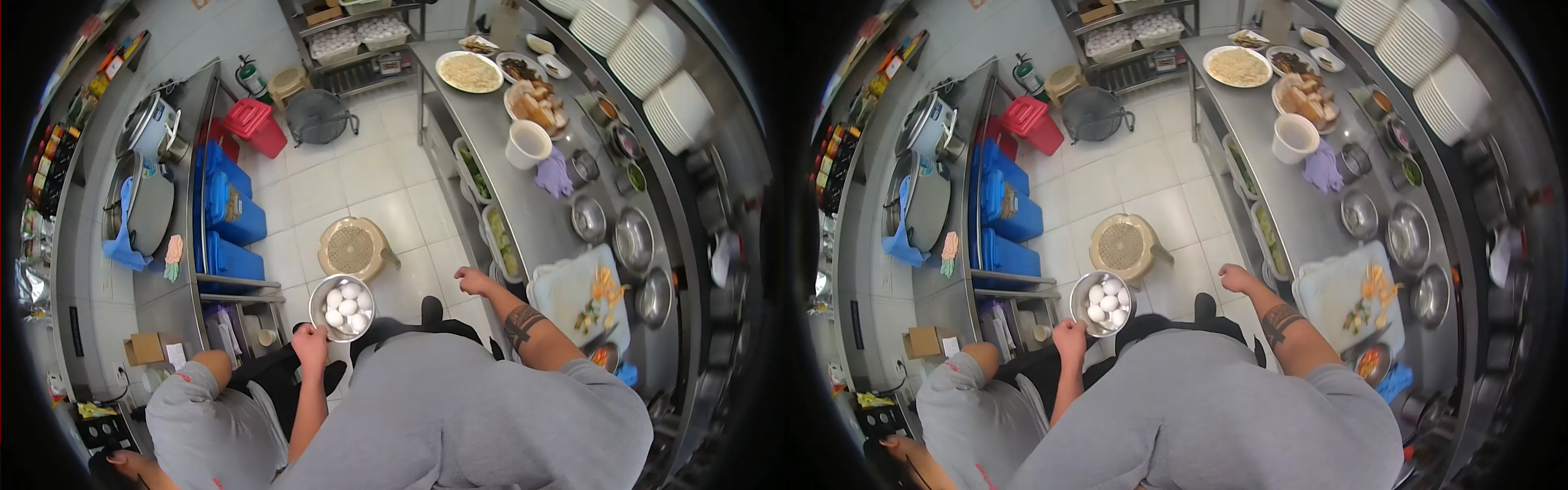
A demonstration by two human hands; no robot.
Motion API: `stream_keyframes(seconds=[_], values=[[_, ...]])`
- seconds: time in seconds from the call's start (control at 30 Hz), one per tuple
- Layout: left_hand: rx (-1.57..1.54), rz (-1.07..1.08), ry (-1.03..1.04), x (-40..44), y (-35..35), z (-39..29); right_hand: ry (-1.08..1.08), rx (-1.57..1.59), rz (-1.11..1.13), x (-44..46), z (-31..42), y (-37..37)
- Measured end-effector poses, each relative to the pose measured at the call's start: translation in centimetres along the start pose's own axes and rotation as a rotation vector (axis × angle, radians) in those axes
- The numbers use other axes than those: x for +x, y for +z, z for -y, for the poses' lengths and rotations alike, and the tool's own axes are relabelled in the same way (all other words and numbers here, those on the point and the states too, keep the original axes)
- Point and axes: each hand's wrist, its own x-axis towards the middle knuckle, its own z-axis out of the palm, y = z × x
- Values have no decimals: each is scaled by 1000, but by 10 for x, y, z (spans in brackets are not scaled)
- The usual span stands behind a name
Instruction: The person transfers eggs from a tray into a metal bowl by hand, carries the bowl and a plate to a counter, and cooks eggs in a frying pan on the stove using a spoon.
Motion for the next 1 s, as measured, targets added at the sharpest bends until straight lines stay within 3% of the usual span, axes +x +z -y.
stream_keyframes(seconds=[0.07, 0.1, 0.13, 0.2, 0.6, 0.7, 0.8, 0.87, 0.9, 0.97, 1.0], values=[[-107, -9, -131, -7, -39, -15, 115, 557, 253, -4, 52, 19], [-202, -53, -112, 68, 36, -77, 65, 479, 199, 93, 58, -89], [-294, 3, -184, 52, 74, -89, 143, 402, 196, 79, 26, -119], [-285, -14, -204, 85, 66, -100, 137, 401, 230, 118, 59, -109], [-323, 23, -263, 352, 208, -148, 161, 402, 283, 360, 137, -248], [-320, 56, -350, 428, 243, -166, 258, 356, 242, 405, 162, -300], [-484, 129, -473, 514, 257, -205, 218, 378, 153, 470, 194, -334], [-519, 131, -486, 569, 285, -203, 71, 209, -43, 518, 208, -349], [-563, 140, -496, 597, 297, -211, 66, 206, -38, 545, 218, -358], [-550, 132, -506, 650, 320, -219, -193, -23, -222, 606, 235, -374], [-530, 136, -491, 677, 335, -217, -193, -30, -211, 638, 251, -389]])
